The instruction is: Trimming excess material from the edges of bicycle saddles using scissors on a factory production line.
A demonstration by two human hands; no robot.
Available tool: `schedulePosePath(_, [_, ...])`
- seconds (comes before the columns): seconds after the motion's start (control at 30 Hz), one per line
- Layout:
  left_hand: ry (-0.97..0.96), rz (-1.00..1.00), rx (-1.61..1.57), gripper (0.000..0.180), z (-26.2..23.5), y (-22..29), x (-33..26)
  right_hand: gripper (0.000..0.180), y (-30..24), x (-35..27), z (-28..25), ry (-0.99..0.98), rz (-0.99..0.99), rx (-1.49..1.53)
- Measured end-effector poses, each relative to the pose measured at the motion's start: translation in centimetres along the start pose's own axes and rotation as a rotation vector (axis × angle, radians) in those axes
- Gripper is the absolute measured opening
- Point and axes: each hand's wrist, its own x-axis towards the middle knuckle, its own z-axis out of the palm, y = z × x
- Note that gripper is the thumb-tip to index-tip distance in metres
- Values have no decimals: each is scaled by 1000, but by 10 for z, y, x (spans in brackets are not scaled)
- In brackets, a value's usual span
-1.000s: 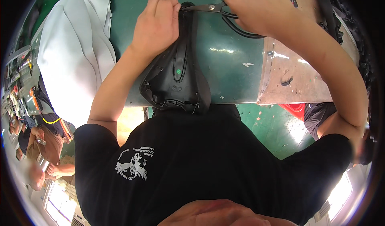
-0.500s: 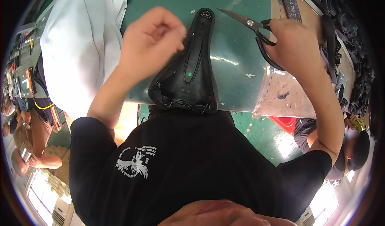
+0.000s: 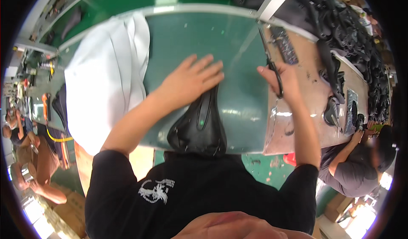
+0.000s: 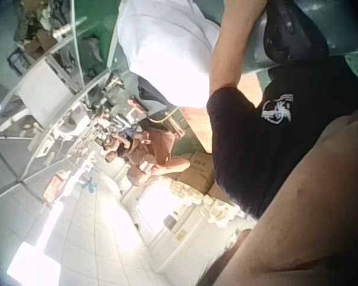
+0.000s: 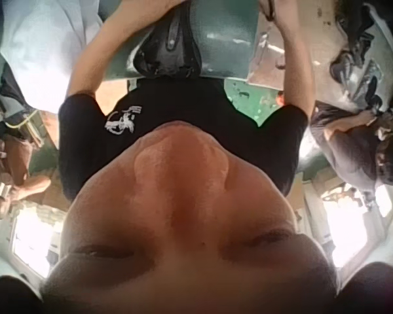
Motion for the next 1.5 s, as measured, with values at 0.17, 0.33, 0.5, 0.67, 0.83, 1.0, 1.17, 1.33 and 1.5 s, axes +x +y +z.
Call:
schedulePosePath(0.17, [-81,371,-96,41,-1,-5,24,33,20,5,39,-3,-39,766])
schedulePosePath(0.33, [-110,225,-197,37,-33,-50,43,28,46,13,54,115,-137,758])
schedulePosePath(0.5, [57,-363,166,37,-66,-132,92,29,48,13,51,207,-143,850])
schedulePosePath(0.67, [398,-770,-33,52,-29,-200,179,29,40,11,56,204,-130,877])
schedulePosePath(0.83, [255,-29,-316,55,33,-138,242,25,57,11,64,217,-146,722])
schedulePosePath(1.0, [90,79,-375,44,65,-63,241,24,53,9,52,252,-121,833])
schedulePosePath(1.17, [89,-23,-322,39,82,-41,219,23,53,14,52,224,-142,1010])
schedulePosePath(1.33, [353,-266,-437,36,91,-6,153,19,53,15,61,97,-88,929])
schedulePosePath(1.5, [327,-397,-634,33,69,8,96,20,47,1,69,115,-203,512])
